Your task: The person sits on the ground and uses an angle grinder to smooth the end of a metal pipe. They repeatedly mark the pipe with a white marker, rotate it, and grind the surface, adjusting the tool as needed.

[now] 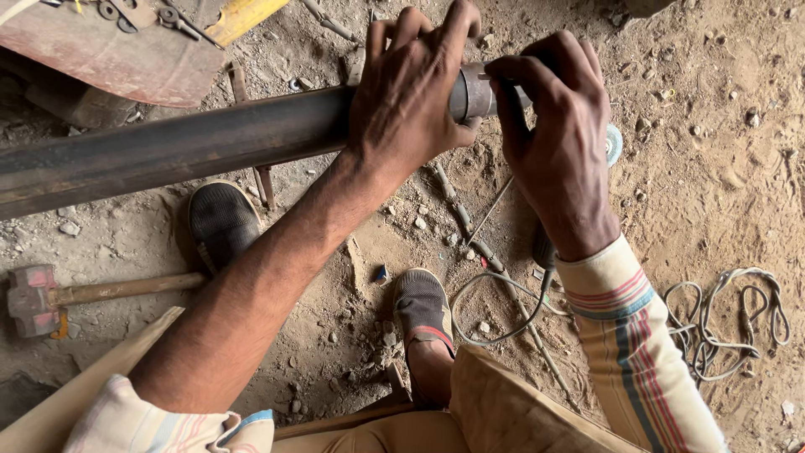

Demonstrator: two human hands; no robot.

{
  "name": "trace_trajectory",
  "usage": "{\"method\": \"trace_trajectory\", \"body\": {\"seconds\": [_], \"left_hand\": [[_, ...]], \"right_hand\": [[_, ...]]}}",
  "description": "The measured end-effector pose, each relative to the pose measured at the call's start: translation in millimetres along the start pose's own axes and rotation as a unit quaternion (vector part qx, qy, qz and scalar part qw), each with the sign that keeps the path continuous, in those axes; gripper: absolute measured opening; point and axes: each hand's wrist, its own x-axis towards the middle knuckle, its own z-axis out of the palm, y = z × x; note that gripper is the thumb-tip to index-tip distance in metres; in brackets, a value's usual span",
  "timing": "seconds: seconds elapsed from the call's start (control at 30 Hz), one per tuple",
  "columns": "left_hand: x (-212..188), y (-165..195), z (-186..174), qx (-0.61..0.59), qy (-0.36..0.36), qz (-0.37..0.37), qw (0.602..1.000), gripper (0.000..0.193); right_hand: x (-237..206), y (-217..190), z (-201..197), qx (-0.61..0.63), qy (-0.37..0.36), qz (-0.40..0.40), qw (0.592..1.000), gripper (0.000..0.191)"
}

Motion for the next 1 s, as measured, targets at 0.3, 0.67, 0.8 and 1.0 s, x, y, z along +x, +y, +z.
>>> {"method": "trace_trajectory", "body": {"seconds": [0.3, 0.67, 0.8, 1.0], "left_hand": [[-2.6, -7.5, 4.6, 0.008, 0.003, -0.015, 1.0, 0.125], [-6.7, -11.9, 10.2, 0.027, 0.044, 0.015, 0.999, 0.134], [-4.7, -11.9, 8.3, 0.023, -0.022, -0.011, 0.999, 0.119], [-4.5, -9.5, 6.6, 0.016, -0.013, 0.011, 1.0, 0.083]], "right_hand": [[23.3, -8.7, 5.3, -0.028, -0.06, -0.03, 0.997, 0.008], [22.9, -9.1, 10.2, -0.105, -0.098, -0.061, 0.988, 0.01], [16.7, -16.9, 5.6, -0.097, -0.11, -0.038, 0.988, 0.011], [3.6, -31.1, -2.3, -0.097, -0.101, -0.022, 0.99, 0.01]]}}
